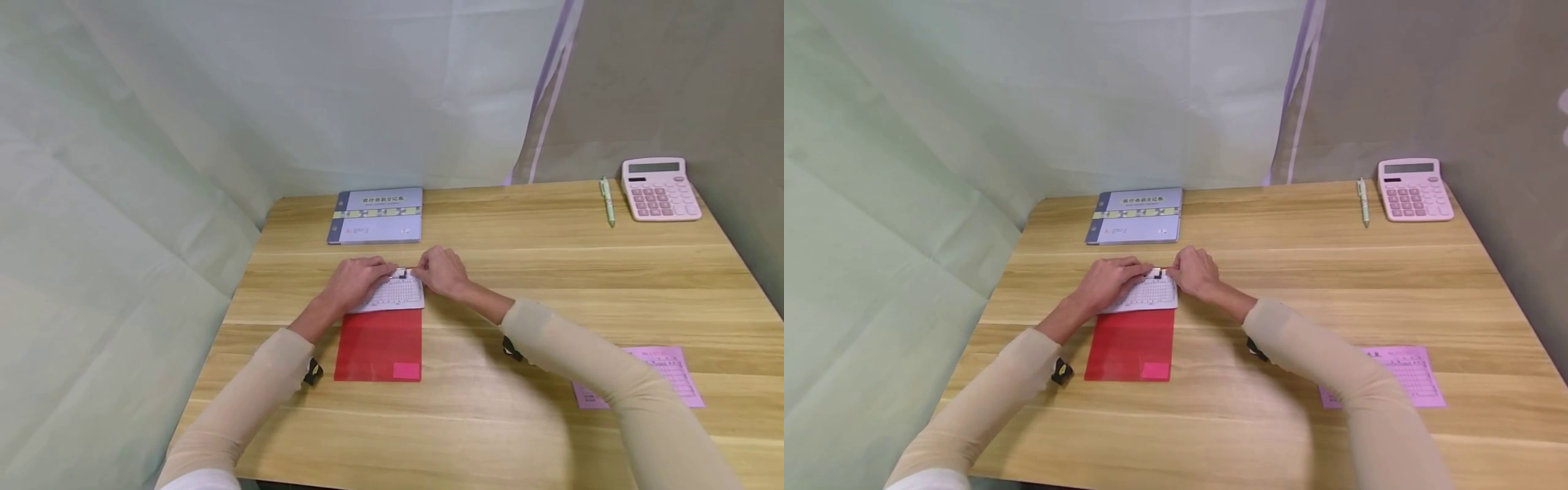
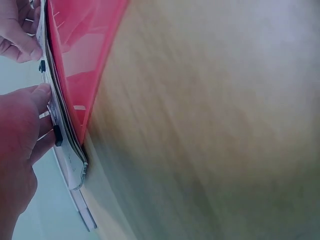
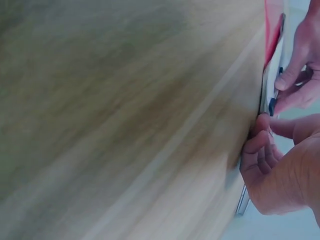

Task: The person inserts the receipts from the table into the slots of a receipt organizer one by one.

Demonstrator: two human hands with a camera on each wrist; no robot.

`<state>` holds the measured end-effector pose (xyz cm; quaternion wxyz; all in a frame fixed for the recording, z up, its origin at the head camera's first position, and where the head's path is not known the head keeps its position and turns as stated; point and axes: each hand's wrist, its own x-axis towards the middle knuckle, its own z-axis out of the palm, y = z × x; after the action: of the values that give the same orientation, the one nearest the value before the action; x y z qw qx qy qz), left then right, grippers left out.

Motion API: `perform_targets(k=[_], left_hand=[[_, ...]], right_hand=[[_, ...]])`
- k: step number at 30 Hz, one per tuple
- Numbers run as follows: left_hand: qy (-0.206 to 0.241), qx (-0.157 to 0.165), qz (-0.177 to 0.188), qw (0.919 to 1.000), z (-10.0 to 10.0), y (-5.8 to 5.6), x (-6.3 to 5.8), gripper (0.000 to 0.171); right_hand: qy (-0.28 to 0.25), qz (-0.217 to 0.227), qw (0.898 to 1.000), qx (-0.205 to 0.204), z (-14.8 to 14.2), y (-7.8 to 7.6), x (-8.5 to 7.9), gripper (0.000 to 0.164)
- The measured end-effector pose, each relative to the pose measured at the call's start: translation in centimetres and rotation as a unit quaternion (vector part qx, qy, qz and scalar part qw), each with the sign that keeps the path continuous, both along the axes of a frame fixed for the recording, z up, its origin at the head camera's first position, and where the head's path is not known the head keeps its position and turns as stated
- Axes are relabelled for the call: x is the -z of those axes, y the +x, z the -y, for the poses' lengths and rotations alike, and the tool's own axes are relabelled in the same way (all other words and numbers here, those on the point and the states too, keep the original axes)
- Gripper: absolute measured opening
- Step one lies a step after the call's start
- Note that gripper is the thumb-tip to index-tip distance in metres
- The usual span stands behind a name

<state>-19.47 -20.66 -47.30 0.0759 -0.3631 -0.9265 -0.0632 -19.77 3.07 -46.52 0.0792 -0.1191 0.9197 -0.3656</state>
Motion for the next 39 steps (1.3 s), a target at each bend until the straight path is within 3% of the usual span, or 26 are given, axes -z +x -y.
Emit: perform_targets(k=[12, 32, 36, 39], left_hand=[[-0.006, -0.012, -0.001, 0.9999, -0.31, 0.12, -0.02, 0.030], [-0.012, -0.005, -0.006, 0.9999, -0.16, 0.21, -0.18, 0.031], [-0.011, -0.009, 0.002, 0.9999, -0.14, 0.22, -0.19, 0.032], [-0.011, -0.013, 0.007, 0.9998, -0.19, 0.21, -0.24, 0.032]], right_hand=[[0.014, 0.022, 1.000, 0.006, 0.15, -0.12, -0.06, 0.018], [0.007, 0.006, 1.000, 0.013, 0.03, -0.01, 0.02, 0.019], [0.001, -0.007, 1.000, 0.003, -0.23, -0.27, -0.18, 0.019], [0.016, -0.012, 0.999, -0.026, -0.42, -0.52, -0.52, 0.019]])
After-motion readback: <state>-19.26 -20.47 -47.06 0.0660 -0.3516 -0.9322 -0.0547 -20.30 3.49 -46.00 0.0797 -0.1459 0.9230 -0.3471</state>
